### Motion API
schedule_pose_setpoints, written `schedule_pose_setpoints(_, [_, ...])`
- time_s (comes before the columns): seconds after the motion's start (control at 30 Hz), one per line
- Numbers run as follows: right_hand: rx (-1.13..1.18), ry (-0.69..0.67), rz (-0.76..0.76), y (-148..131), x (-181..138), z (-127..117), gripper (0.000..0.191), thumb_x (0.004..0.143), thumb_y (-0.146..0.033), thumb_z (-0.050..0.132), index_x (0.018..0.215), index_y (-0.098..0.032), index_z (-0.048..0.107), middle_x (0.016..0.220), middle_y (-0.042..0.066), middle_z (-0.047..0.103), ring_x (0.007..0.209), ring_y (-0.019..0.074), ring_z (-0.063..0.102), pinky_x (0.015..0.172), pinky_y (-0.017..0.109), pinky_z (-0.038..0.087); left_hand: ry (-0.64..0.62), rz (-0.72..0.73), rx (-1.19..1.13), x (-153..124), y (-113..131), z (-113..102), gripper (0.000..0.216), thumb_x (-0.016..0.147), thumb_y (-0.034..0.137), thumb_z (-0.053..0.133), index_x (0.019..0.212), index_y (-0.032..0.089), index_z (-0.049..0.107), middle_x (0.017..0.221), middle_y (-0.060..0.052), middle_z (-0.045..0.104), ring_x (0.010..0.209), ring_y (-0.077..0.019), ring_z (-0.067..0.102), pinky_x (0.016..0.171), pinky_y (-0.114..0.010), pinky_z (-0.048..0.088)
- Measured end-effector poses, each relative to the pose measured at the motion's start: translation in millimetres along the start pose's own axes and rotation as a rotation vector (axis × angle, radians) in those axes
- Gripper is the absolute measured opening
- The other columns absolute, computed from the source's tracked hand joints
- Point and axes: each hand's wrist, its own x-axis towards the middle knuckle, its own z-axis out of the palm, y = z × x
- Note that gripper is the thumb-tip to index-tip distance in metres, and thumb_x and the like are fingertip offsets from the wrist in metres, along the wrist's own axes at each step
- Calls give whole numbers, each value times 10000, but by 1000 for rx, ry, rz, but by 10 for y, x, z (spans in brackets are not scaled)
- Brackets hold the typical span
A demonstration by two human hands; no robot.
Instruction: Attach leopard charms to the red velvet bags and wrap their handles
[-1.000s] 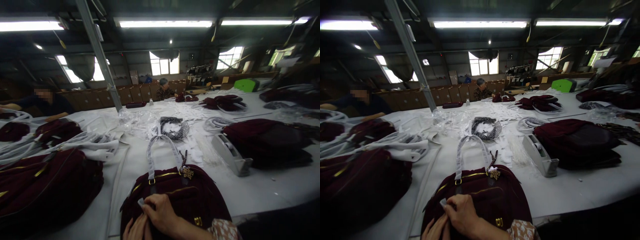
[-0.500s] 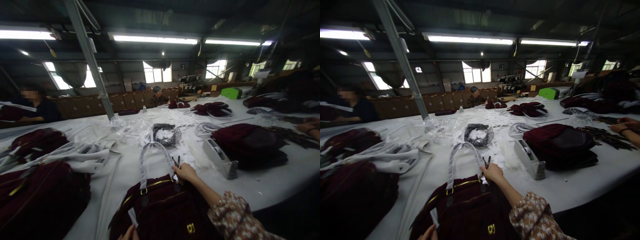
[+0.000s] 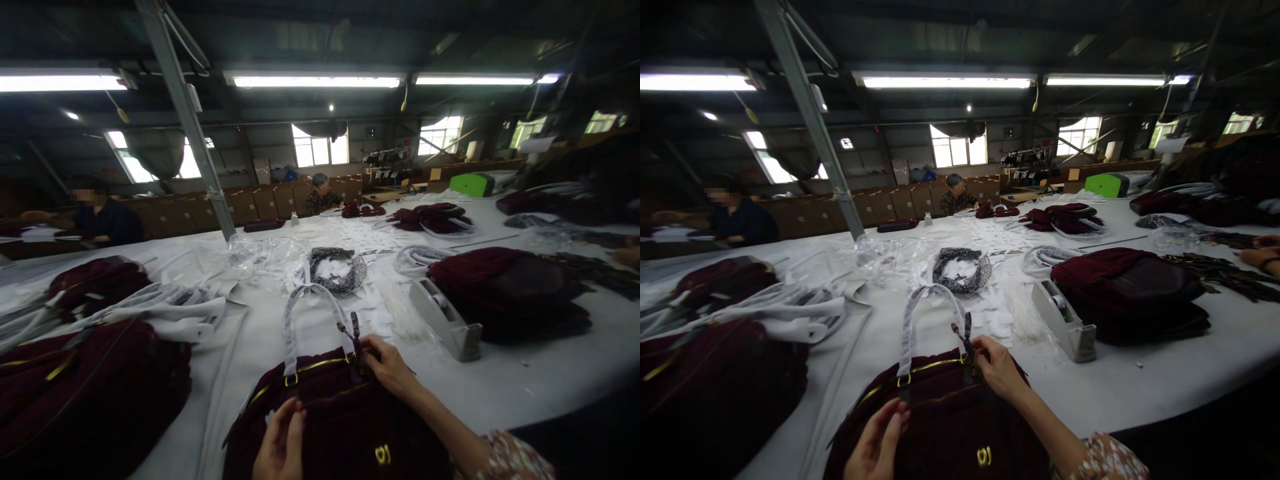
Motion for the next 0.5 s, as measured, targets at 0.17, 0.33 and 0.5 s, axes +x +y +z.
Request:
schedule_pose_setpoints(0.17, [-145, 87, 104, 122, -158, -31, 267, 818, -155, 380, 874, -184, 639, 903, 59, 660, 860, 195, 605, 800, 312, 446, -373, -497, -220, 237, 177, 636, 364, 786, 427, 548, 984, 122, 575, 964, -132, 631, 819, -191, 655, 708, -316, 546])
schedule_pose_setpoints(0.33, [-459, -67, 231, 118, -75, 18, 206, 829, -261, 466, 791, -177, 650, 790, 69, 666, 776, 211, 613, 700, 288, 413, -528, -408, 102, 416, 79, 918, 401, 731, 408, 608, 1010, 125, 551, 833, -84, 639, 675, -171, 626, 469, -230, 473])
schedule_pose_setpoints(0.5, [-486, -89, 297, 86, 10, 117, 126, 730, -274, 586, 748, -176, 664, 772, 79, 667, 781, 243, 610, 647, 284, 378, -577, -357, 122, 391, -33, 934, 483, 610, 270, 705, 1025, 83, 544, 715, -34, 632, 581, -135, 589, 473, -210, 431])
